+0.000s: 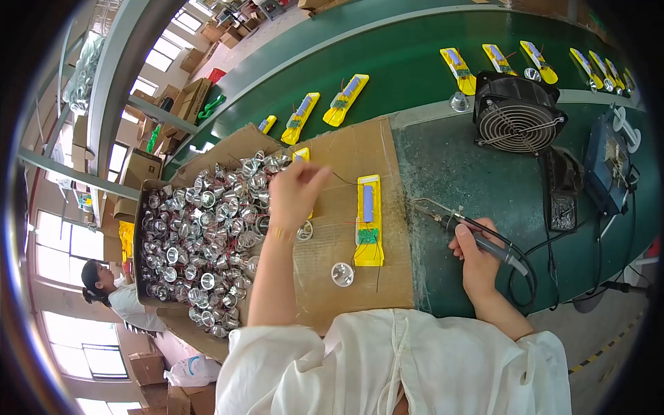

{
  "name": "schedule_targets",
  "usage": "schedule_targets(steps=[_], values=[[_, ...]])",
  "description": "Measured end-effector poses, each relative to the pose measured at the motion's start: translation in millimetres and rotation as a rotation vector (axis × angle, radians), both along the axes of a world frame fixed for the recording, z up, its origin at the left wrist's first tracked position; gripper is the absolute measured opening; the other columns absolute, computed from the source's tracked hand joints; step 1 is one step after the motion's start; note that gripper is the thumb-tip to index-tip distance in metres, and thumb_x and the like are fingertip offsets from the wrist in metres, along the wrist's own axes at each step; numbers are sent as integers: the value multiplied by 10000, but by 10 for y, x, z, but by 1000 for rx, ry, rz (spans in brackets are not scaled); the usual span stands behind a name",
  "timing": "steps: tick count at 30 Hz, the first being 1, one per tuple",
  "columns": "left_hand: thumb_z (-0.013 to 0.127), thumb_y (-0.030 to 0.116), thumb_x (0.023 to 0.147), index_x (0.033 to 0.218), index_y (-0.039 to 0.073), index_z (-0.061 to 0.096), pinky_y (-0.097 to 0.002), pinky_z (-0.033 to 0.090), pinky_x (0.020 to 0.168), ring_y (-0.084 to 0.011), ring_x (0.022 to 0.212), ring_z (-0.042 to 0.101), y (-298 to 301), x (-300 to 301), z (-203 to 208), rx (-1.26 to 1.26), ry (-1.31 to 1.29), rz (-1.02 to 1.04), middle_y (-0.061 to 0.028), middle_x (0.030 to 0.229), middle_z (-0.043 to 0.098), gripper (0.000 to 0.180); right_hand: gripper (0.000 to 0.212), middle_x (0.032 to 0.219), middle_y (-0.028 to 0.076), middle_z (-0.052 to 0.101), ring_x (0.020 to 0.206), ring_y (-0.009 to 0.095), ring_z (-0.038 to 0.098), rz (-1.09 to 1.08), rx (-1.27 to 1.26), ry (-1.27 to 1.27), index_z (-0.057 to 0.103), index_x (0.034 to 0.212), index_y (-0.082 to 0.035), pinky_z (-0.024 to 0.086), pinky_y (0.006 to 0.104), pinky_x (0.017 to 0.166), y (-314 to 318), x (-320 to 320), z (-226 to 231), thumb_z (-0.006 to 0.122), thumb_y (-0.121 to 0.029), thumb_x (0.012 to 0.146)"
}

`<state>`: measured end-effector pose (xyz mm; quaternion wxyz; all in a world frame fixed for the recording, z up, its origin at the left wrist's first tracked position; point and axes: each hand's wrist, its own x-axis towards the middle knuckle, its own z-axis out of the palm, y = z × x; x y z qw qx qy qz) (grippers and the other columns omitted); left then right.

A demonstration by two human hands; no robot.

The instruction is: Soldering wires to circuit boards and assembling components for yellow flashlights on a production line.

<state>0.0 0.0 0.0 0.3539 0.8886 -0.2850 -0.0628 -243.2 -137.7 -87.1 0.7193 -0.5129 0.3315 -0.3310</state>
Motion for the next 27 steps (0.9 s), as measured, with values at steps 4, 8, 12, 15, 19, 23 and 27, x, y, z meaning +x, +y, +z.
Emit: schedule_targets(steps=[4,8,12,15,19,23,27], values=[[677,388,710,701,64,641,-343,474,537,-241,566,604,438,-786,-255,253,53,-78,-92,645,627,326,126,617,49,551,504,70,482,18,30,-25,520,835,-39,356,179,454,-18,-50,81,594,-140,822],[647,316,724,654,66,634,-367,460,493,-262,525,589,450,-753,-589,230,185,-99,-95,580,601,260,117,618,49,550,503,68,481,53,54,-23,513,832,-36,356,177,455,-22,24,30,585,-128,826],[607,292,740,688,68,662,-343,475,503,-253,510,593,-38,-182,-513,248,-63,-172,-106,555,595,236,126,624,48,551,509,70,485,25,52,20,505,827,-35,364,179,461,-30,-7,23,585,-133,826],[615,348,724,699,109,675,-365,496,574,-274,598,614,-712,347,-359,323,-107,-168,-111,622,621,248,116,627,51,556,521,77,511,40,46,68,505,833,-32,384,187,465,10,-13,39,589,-112,822],[636,400,723,1017,78,609,-370,437,806,-265,1021,518,-1432,839,-397,74,-209,-163,-133,1101,538,437,120,621,60,548,508,95,511,31,-6,98,493,832,-11,393,202,461,44,-25,-28,584,-88,815],[627,303,711,1115,130,551,-390,424,858,-335,1003,521,-1577,1236,-549,170,-376,-65,-113,1198,448,446,117,621,55,529,517,95,501,39,-28,123,489,843,-7,388,199,471,42,-11,-24,568,-88,817],[558,187,748,1113,151,567,-354,431,862,-305,973,540,-1387,1473,-709,62,-166,-198,-151,1034,553,366,130,618,43,514,525,86,489,30,-104,143,484,849,-9,377,198,476,39,23,-62,561,-110,826]])
